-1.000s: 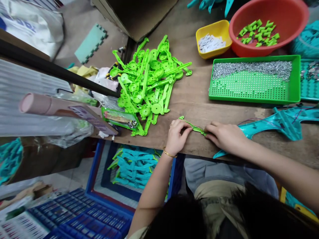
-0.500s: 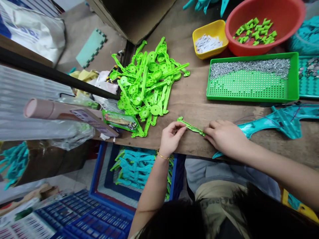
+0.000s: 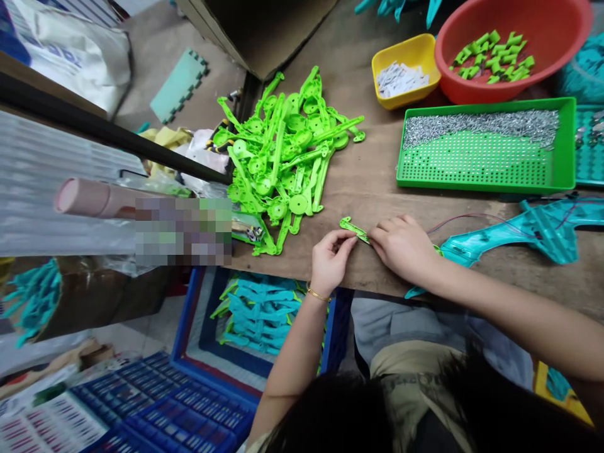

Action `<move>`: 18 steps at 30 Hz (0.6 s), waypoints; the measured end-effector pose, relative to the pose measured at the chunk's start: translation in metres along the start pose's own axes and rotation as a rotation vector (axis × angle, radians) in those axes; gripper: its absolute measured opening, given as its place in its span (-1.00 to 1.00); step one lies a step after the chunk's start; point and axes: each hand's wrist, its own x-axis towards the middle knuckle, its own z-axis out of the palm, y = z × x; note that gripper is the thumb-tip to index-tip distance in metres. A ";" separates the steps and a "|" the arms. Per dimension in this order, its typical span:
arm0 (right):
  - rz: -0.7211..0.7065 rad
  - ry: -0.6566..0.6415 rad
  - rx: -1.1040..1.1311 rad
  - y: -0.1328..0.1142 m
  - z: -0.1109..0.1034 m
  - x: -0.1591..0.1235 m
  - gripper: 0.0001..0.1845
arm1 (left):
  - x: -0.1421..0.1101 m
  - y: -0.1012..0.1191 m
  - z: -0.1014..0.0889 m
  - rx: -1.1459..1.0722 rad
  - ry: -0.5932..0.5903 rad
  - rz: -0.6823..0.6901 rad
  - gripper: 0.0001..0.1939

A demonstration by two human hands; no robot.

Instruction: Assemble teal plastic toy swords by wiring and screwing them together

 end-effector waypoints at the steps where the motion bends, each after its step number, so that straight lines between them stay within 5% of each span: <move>1: -0.021 0.017 -0.015 0.000 0.000 -0.001 -0.68 | 0.000 -0.001 0.002 0.026 0.020 0.018 -0.83; 18: -0.030 0.046 -0.064 -0.003 0.004 -0.016 -0.70 | -0.002 0.000 0.017 0.642 0.159 0.429 -0.81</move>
